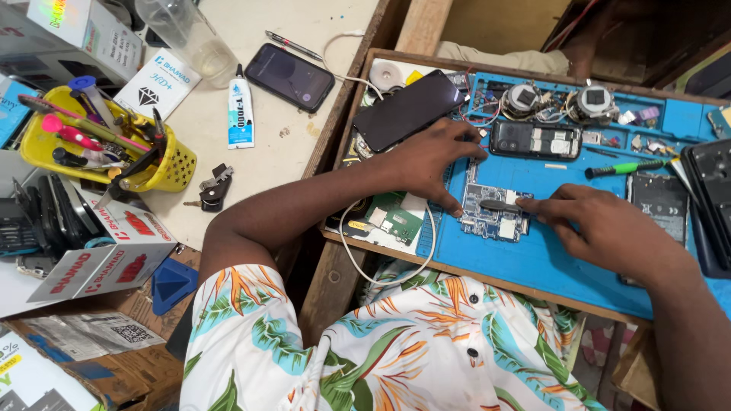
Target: The person uses a small metal tool to scrape and clean a blue circuit board on a blue mat. The person repeatedly scrapes different areas of the board while holding it steady with the other hand.
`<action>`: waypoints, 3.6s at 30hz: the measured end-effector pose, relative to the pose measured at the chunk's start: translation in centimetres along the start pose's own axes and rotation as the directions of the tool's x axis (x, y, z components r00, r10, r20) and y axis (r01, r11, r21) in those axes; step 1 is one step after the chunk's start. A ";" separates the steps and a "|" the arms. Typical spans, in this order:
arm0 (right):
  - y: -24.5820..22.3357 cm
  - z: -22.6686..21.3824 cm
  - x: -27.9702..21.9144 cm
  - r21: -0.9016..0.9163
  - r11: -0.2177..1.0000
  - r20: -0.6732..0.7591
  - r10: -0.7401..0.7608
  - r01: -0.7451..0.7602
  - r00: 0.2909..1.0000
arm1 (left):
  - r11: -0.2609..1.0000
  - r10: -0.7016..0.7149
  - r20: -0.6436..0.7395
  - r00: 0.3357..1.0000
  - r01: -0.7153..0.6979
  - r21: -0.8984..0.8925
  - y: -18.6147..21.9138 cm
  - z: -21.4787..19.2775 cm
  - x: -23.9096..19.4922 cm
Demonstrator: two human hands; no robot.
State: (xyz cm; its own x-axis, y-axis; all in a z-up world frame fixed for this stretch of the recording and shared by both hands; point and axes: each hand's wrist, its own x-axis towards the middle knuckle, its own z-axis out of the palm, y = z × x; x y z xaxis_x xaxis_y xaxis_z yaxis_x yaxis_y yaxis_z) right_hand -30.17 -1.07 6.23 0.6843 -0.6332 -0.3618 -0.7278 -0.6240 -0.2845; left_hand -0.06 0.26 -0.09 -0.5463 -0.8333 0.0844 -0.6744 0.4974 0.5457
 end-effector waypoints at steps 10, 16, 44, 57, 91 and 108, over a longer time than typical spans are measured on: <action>-0.7 0.3 0.5 0.085 0.995 -0.013 -0.055 0.056 0.998 | 1.000 0.017 -0.005 1.000 -0.017 0.007 -0.1 0.0 0.1; -0.4 0.3 0.4 0.079 0.989 -0.014 -0.126 0.126 0.992 | 0.999 0.039 -0.028 0.999 -0.039 0.008 -0.3 0.5 -0.3; 0.2 -0.1 -0.3 0.059 0.992 0.055 -0.115 0.112 0.992 | 0.999 0.031 -0.019 0.999 -0.031 0.015 0.2 0.2 -0.4; 1.1 0.0 0.1 -0.123 0.962 -0.225 -0.265 0.242 0.938 | 1.000 0.013 0.004 1.000 -0.013 0.026 -0.1 0.0 0.0; 1.5 0.8 0.7 -0.180 0.974 -0.213 -0.176 0.138 0.961 | 1.000 -0.012 0.020 1.000 0.011 0.014 0.2 -0.3 -0.1; 3.0 1.4 1.1 -0.235 0.946 -0.287 -0.288 0.225 0.914 | 0.999 -0.005 0.011 1.000 0.005 0.054 0.3 -0.6 0.0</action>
State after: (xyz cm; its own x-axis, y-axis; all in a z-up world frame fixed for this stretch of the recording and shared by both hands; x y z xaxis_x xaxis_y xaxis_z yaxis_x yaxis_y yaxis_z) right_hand -31.68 -3.03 3.74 0.8481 -0.5298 0.0062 -0.5237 -0.8400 -0.1422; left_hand 0.08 0.29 0.59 -0.5483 -0.8331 0.0722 -0.7026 0.5058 0.5005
